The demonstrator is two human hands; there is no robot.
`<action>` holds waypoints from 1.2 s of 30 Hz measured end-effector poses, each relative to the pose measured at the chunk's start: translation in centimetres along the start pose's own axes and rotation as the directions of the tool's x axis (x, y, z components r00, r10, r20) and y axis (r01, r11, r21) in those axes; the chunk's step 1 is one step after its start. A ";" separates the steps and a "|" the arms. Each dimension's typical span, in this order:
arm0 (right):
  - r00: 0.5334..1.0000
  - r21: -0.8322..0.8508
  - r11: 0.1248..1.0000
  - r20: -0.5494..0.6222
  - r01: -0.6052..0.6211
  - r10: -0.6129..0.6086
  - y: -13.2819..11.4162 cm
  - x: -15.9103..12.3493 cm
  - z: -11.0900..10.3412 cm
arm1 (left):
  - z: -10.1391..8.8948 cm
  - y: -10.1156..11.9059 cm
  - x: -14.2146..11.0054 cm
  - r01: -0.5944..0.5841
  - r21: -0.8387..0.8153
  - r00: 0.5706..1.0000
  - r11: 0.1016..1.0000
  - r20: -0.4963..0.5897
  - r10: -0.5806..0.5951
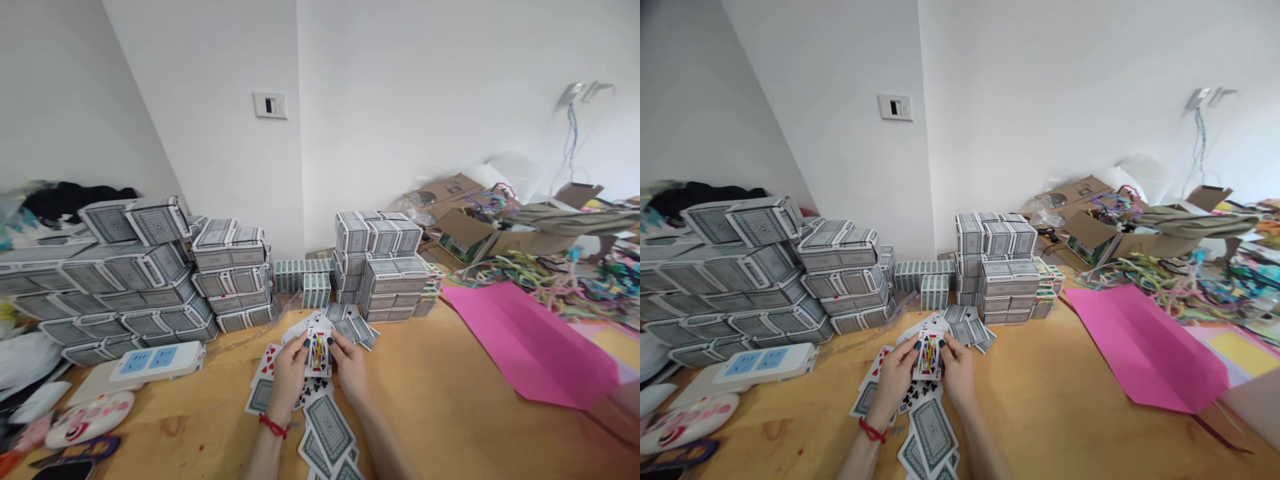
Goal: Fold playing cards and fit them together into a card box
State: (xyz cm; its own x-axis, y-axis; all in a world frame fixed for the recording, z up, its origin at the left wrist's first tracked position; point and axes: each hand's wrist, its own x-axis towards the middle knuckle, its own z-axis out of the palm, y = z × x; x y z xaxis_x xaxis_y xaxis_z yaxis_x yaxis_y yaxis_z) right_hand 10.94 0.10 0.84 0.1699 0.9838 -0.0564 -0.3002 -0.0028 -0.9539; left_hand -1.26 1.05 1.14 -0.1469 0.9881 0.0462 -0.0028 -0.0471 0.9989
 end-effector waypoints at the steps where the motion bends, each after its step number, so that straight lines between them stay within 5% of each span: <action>1: 1.000 0.002 1.000 0.007 -0.001 0.001 -0.1 0.0 0.0 | 0.0 -0.1 0.0 0.002 0.002 1.000 1.000 -0.003 -0.002; 12: 0.993 0.062 0.996 0.106 -0.061 0.054 -0.6 -0.3 0.2 | -0.2 0.1 0.0 0.069 -0.035 0.997 0.997 -0.039 -0.071; 36: 0.988 0.277 0.951 0.098 -0.140 0.117 -0.4 -0.4 0.4 | 0.3 0.5 -0.5 0.163 -0.223 0.986 0.961 0.012 -0.165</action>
State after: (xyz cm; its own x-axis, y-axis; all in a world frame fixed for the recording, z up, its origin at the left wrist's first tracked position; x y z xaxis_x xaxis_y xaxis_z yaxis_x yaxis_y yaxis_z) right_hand 10.61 -0.24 1.35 0.0410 0.9895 -0.1383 -0.5690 -0.0907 -0.8173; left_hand -0.86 0.62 1.66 -0.1323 0.9841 -0.1187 -0.2474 0.0831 0.9653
